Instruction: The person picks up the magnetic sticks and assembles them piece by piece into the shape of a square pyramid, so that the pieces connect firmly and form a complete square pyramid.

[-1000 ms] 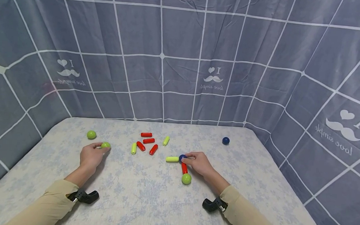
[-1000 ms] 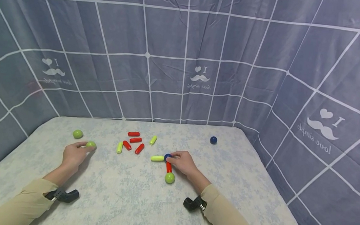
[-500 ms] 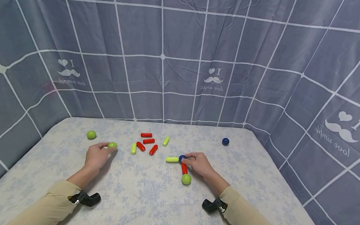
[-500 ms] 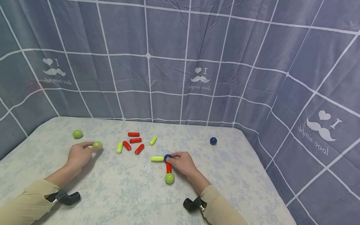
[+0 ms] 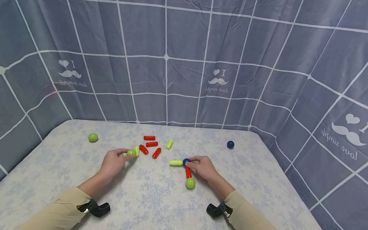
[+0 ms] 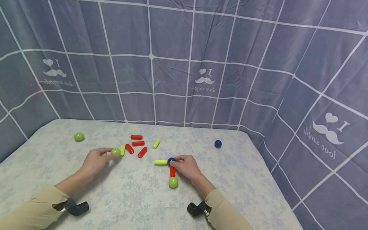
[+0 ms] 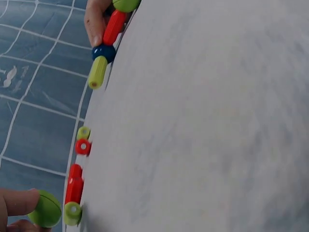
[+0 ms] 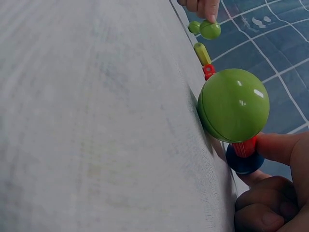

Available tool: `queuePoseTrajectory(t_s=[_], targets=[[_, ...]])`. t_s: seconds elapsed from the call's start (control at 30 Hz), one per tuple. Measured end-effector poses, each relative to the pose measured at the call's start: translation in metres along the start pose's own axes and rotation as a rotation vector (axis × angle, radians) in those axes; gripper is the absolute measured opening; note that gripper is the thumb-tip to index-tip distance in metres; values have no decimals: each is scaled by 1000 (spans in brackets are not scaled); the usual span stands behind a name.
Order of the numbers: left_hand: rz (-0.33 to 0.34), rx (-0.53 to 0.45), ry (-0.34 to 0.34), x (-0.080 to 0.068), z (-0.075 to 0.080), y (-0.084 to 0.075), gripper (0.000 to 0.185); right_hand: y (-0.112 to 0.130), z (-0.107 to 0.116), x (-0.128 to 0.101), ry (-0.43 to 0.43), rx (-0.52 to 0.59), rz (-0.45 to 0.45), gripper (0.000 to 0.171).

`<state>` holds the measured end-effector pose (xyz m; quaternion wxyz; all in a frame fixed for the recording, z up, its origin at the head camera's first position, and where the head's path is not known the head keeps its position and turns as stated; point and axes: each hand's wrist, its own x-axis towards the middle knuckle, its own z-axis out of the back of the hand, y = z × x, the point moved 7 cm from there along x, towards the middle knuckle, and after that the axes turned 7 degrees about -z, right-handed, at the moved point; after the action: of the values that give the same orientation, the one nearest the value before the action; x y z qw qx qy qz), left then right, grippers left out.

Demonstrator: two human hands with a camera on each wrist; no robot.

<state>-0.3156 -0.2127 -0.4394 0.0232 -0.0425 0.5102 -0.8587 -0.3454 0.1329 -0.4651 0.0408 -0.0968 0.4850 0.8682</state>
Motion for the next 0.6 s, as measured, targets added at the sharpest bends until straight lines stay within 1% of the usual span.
queuePoseTrajectory(t_s=[0.2, 0.4, 0.6], targets=[[-16, -1, 35, -4, -15, -7, 48, -1, 1, 0, 0, -3, 1, 32], [-15, -1, 58, -6, -26, -12, 47, -1, 1, 0, 7, -8, 11, 34], [-29, -2, 82, -8, -37, -18, 46, -1, 0, 0, 13, -11, 8, 36]])
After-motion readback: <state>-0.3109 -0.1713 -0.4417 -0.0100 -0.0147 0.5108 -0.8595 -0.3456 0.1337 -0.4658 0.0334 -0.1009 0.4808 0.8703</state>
